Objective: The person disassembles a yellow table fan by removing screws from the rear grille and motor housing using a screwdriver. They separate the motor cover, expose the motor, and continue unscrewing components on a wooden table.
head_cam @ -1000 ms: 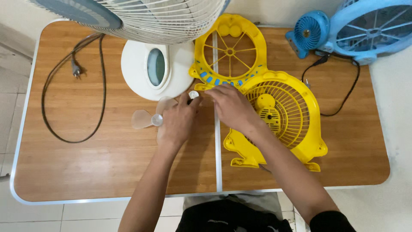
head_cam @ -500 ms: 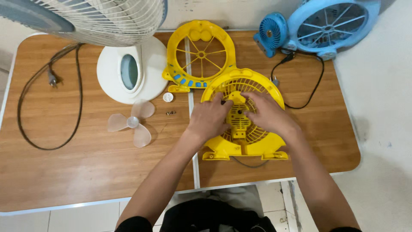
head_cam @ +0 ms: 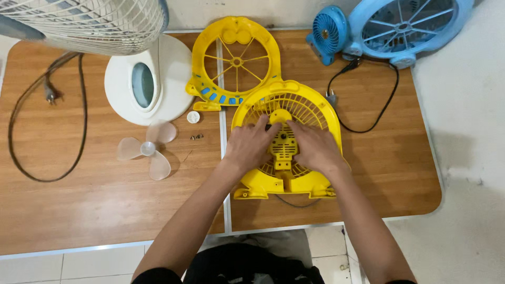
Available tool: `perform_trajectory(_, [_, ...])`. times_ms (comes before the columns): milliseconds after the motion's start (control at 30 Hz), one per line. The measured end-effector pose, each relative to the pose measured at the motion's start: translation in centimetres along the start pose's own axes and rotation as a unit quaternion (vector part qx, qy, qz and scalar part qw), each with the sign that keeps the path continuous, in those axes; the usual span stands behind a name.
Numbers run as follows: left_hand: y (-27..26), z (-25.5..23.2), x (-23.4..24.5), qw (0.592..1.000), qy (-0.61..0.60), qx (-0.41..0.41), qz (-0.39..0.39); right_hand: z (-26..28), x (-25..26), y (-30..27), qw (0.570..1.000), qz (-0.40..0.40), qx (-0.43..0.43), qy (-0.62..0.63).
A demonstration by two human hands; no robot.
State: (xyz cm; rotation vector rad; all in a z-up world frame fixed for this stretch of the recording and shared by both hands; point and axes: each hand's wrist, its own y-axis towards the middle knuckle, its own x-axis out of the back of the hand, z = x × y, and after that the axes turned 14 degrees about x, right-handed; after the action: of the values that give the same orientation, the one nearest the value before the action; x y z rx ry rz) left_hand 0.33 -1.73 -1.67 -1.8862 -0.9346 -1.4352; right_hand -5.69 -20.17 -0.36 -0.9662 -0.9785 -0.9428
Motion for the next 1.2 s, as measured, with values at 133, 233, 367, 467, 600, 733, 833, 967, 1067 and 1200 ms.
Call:
perform_trajectory(133, [0.9, -0.4, 0.2, 0.999, -0.001, 0.022, 0.032, -1.1, 0.3, 0.1, 0.999, -0.025, 0.011, 0.020])
perform_trajectory(233, [1.9, -0.6, 0.4, 0.999, 0.015, 0.025, 0.044, -1.7, 0.7, 0.3, 0.998, -0.042, 0.014, 0.037])
perform_trajectory(367, [2.9, -0.8, 0.4, 0.997, 0.029, 0.027, 0.060, -1.7, 0.9, 0.4, 0.998, -0.036, 0.001, 0.043])
perform_trajectory(467, [2.9, -0.9, 0.3, 0.997, 0.045, 0.033, 0.058, -1.5, 0.9, 0.4, 0.998, -0.030, -0.015, 0.062])
perform_trajectory(600, [2.7, -1.0, 0.9, 0.997, 0.045, 0.038, 0.050, -1.4, 1.0, 0.0, 0.995, -0.036, -0.020, 0.090])
perform_trajectory(733, [2.6, -0.9, 1.8, 0.995, 0.029, 0.049, 0.079, -1.3, 0.8, -0.1, 0.994, -0.042, -0.014, 0.097])
perform_trajectory(833, [2.8, -1.0, 2.1, 0.992, 0.035, 0.064, 0.103, -1.2, 0.8, 0.0, 0.994, -0.022, -0.034, 0.104])
perform_trajectory(967, [2.9, -1.6, 1.2, 0.988, 0.082, 0.067, 0.114, -1.0, 0.5, 0.3, 0.995, -0.015, -0.035, 0.094])
perform_trajectory(1067, [3.1, -1.4, 0.6, 0.991, 0.084, 0.055, 0.091, -1.0, 0.1, 0.3, 0.996, -0.020, -0.035, 0.078])
perform_trajectory(1200, [3.1, -0.4, 1.1, 0.991, 0.031, 0.066, 0.110, -1.1, -0.2, 0.2, 0.997, -0.050, -0.009, 0.057])
